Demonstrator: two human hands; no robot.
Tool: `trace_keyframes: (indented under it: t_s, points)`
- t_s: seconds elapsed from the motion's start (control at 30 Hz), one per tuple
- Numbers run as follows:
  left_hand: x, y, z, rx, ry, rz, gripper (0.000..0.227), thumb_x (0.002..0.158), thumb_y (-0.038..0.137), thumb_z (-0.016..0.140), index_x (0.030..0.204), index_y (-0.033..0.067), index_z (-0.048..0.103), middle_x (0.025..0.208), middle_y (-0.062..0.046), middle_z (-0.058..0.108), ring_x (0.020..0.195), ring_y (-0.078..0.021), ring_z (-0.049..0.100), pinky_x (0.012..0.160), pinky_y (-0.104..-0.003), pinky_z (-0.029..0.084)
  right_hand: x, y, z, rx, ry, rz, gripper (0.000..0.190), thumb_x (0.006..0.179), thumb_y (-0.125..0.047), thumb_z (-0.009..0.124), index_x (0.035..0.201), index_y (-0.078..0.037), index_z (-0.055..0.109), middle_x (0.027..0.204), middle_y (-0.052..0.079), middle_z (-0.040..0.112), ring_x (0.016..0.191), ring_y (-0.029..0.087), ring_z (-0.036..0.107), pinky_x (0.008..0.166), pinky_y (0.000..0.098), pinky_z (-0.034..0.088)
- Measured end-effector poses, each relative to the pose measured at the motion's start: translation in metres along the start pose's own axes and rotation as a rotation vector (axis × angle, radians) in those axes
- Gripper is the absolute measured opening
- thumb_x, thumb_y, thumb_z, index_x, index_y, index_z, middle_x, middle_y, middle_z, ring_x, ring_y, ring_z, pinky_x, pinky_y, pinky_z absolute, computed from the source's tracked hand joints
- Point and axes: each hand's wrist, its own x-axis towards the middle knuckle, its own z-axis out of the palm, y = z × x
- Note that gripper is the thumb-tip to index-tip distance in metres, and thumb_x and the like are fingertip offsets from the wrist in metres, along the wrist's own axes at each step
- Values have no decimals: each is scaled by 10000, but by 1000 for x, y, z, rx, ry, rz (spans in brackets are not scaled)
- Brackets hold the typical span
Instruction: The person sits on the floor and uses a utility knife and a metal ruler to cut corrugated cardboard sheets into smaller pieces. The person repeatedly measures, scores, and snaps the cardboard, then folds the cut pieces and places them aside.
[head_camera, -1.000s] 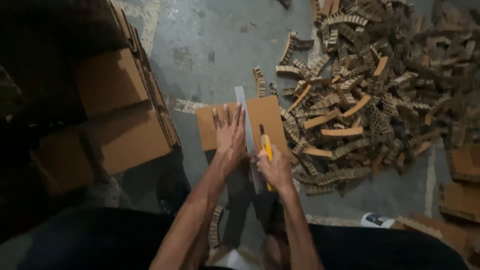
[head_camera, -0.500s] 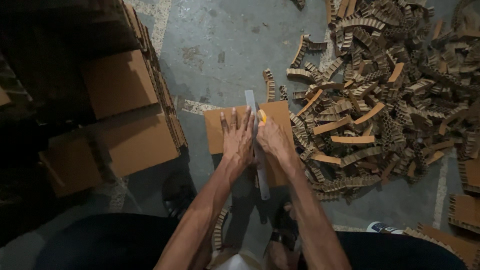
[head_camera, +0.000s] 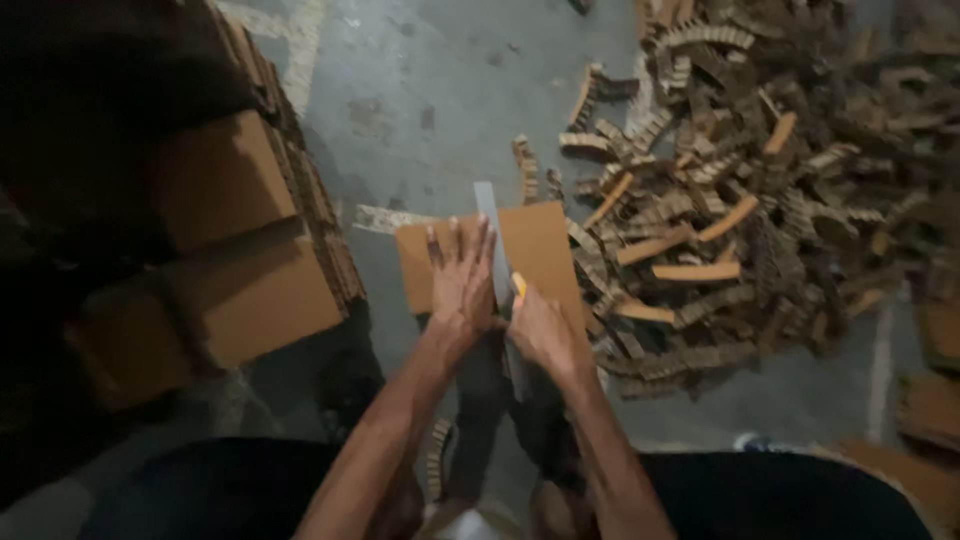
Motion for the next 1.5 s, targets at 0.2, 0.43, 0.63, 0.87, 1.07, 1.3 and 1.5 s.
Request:
trace_keyframes:
  t_s: [0.2,0.43,0.63,0.87,1.07,1.3,1.5]
  points:
    - [-11,6,-19,43,-136,-14,1578,424,716,918,1625,61,131,1715,-89,69,1557,-433,12,1188,-682,-65,-132,21,10,64,-268,323,379,1007,-288,454,1296,-65,560,958,301,701,930,496,674,804,592,534]
    - [-18,8,-26,57,-157,-14,1610,409,726,922,1626,56,107,1714,-78,60,1554,-437,-32,1189,-699,-77,-192,57,15,137,-57,-47,347,996,-233,463,1134,73,547,848,333,683,804,523,665,711,587,504]
    - [-16,6,-22,27,-119,-3,1631,395,728,930,1617,26,110,1712,-135,62,1539,-466,-29,1175,-690,-76,-182,41,39,205,207,284,353,967,-351,644,1019,-3,616,749,286,688,722,493,666,611,550,498]
    - [-9,-7,4,-25,-34,48,1679,358,755,922,1617,7,100,1716,-156,57,1556,-461,-19,1188,-685,-63,-148,43,85,1129,265,454,281,893,-232,737,972,-49,538,752,99,774,457,120,589,424,278,465]
    - [-11,-42,27,10,93,27,1618,355,820,873,1627,132,148,1689,-190,96,1532,-468,57,1178,-705,22,-154,58,66,1190,355,634,274,918,-207,722,961,-14,532,813,142,753,458,111,526,400,282,428]
    - [-6,-53,37,-25,408,119,1364,456,764,863,1540,116,350,1480,-199,370,1435,-432,291,1157,-747,119,-156,54,44,691,392,727,331,998,-353,619,1015,-22,609,733,152,679,527,190,622,475,333,479]
    - [-5,-54,37,-35,466,123,1351,446,727,869,1545,119,373,1469,-194,390,1379,-415,341,1147,-725,168,-112,34,22,453,298,254,539,1019,-463,401,1255,-4,554,749,140,677,609,286,689,513,414,542]
